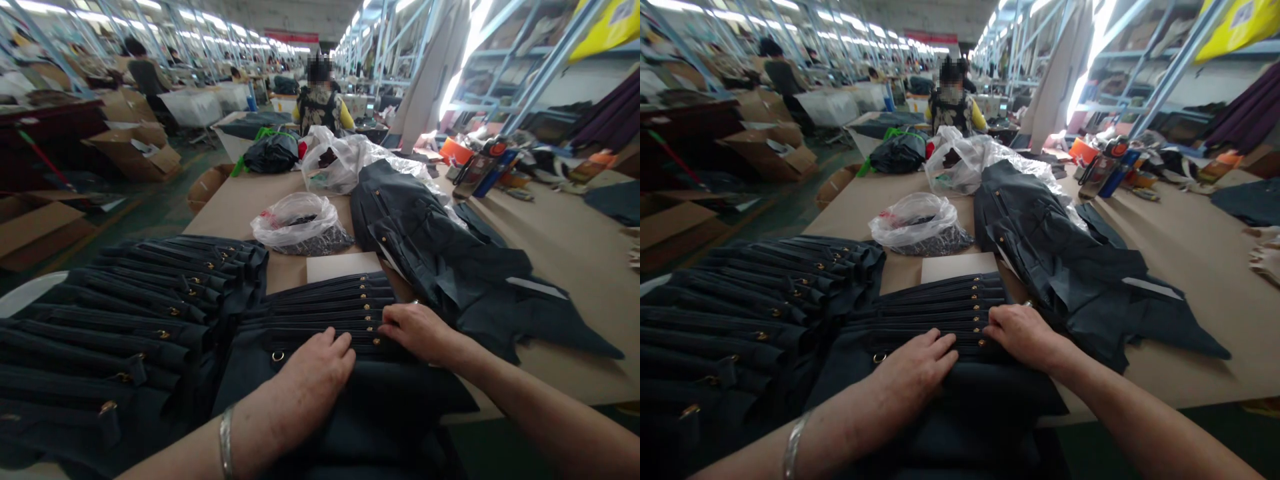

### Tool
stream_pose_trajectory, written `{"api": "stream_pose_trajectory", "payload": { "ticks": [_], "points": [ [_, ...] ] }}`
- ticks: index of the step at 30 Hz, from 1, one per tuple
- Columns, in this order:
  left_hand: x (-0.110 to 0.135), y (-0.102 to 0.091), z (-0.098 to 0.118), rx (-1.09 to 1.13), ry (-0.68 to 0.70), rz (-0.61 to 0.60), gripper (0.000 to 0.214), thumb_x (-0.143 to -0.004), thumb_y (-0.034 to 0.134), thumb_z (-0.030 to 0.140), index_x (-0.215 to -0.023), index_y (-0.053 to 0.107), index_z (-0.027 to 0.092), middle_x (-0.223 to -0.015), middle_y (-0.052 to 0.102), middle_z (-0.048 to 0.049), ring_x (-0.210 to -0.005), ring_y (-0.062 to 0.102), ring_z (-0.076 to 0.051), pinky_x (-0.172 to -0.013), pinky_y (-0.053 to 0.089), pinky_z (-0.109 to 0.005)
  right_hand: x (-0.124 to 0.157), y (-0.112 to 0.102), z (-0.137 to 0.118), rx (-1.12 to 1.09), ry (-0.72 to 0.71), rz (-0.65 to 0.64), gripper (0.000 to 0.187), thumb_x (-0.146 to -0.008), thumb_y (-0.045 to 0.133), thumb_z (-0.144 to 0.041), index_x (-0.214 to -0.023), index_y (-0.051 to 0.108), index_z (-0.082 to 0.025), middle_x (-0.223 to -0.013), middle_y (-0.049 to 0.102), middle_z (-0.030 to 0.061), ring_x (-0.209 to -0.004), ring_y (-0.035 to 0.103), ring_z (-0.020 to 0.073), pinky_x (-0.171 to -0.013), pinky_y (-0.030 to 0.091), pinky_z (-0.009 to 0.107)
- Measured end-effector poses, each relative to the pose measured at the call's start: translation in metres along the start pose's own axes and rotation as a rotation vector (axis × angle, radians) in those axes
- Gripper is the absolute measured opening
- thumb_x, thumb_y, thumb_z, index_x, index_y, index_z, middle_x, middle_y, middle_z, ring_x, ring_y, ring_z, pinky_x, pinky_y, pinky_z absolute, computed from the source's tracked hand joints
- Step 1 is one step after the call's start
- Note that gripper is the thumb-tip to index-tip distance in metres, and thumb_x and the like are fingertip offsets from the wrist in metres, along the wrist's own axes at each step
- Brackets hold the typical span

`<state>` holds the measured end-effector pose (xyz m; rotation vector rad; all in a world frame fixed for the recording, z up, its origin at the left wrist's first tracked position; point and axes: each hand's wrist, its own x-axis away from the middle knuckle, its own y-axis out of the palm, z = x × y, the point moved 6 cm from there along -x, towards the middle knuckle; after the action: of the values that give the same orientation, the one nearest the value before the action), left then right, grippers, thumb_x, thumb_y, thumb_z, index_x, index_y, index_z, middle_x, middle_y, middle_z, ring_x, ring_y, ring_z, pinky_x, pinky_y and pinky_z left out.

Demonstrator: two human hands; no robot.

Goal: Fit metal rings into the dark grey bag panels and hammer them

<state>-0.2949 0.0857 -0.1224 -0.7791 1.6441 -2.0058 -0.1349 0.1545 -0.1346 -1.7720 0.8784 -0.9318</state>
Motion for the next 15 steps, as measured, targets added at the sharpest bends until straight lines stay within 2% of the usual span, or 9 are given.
{"api": "stream_pose_trajectory", "payload": {
  "ticks": [2,4,7,9,12,15],
  "points": [
    [0.0,0.011,0.003,0.027,-0.01,-0.015,0.035,-0.085,0.047,0.018,-0.12,0.053,0.012,-0.133,0.047,-0.0165,-0.122,0.044,-0.03,-0.104,0.034,-0.042,-0.021,-0.021,-0.003,0.033,-0.056,0.13,0.021,-0.088,0.047,-0.037,-0.089,0.061,-0.021,-0.091,0.063,0.0035,-0.088,0.056,0.0166,-0.077,0.038,0.026],
    [0.003,0.019,0.002,0.084,-0.057,-0.06,0.046,-0.08,0.059,0.032,-0.122,0.053,0.016,-0.139,0.04,-0.0177,-0.127,0.036,-0.036,-0.105,0.03,-0.05,-0.046,-0.033,-0.009,0.071,-0.091,0.199,0.027,-0.088,0.047,-0.037,-0.105,0.058,-0.019,-0.106,0.061,0.0073,-0.103,0.051,0.0204,-0.086,0.037,0.029],
    [0.007,0.022,-0.001,0.188,-0.085,-0.149,0.061,-0.069,0.068,0.049,-0.123,0.052,0.026,-0.147,0.028,-0.0173,-0.132,0.022,-0.046,-0.103,0.023,-0.064,-0.079,-0.024,-0.019,0.119,-0.067,0.158,0.051,-0.084,0.05,-0.049,-0.122,0.05,-0.015,-0.116,0.057,0.0134,-0.11,0.048,0.0265,-0.09,0.037,0.036],
    [0.008,0.022,0.0,0.249,-0.064,-0.226,0.06,-0.069,0.064,0.056,-0.121,0.054,0.029,-0.15,0.02,-0.017,-0.133,0.014,-0.048,-0.101,0.018,-0.068,-0.091,-0.011,-0.024,0.147,-0.051,0.139,0.057,-0.082,0.047,-0.059,-0.117,0.054,-0.014,-0.111,0.06,0.0145,-0.105,0.052,0.0279,-0.088,0.038,0.038],
    [0.007,0.022,-0.001,0.288,-0.067,-0.31,0.058,-0.069,0.061,0.061,-0.117,0.058,0.029,-0.151,0.015,-0.016,-0.133,0.008,-0.049,-0.1,0.014,-0.071,-0.103,0.003,-0.028,0.158,-0.059,0.107,0.059,-0.083,0.034,-0.067,-0.1,0.061,-0.017,-0.095,0.066,0.0117,-0.09,0.06,0.025,-0.079,0.042,0.034],
    [-0.002,0.015,-0.014,0.274,-0.135,-0.286,0.062,-0.069,0.061,0.059,-0.124,0.053,0.031,-0.152,0.014,-0.0147,-0.134,0.007,-0.049,-0.1,0.011,-0.071,-0.122,-0.003,-0.022,0.159,-0.084,0.113,0.063,-0.083,0.029,-0.07,-0.091,0.063,-0.018,-0.089,0.068,0.0101,-0.083,0.063,0.0236,-0.07,0.043,0.031]
  ]
}}
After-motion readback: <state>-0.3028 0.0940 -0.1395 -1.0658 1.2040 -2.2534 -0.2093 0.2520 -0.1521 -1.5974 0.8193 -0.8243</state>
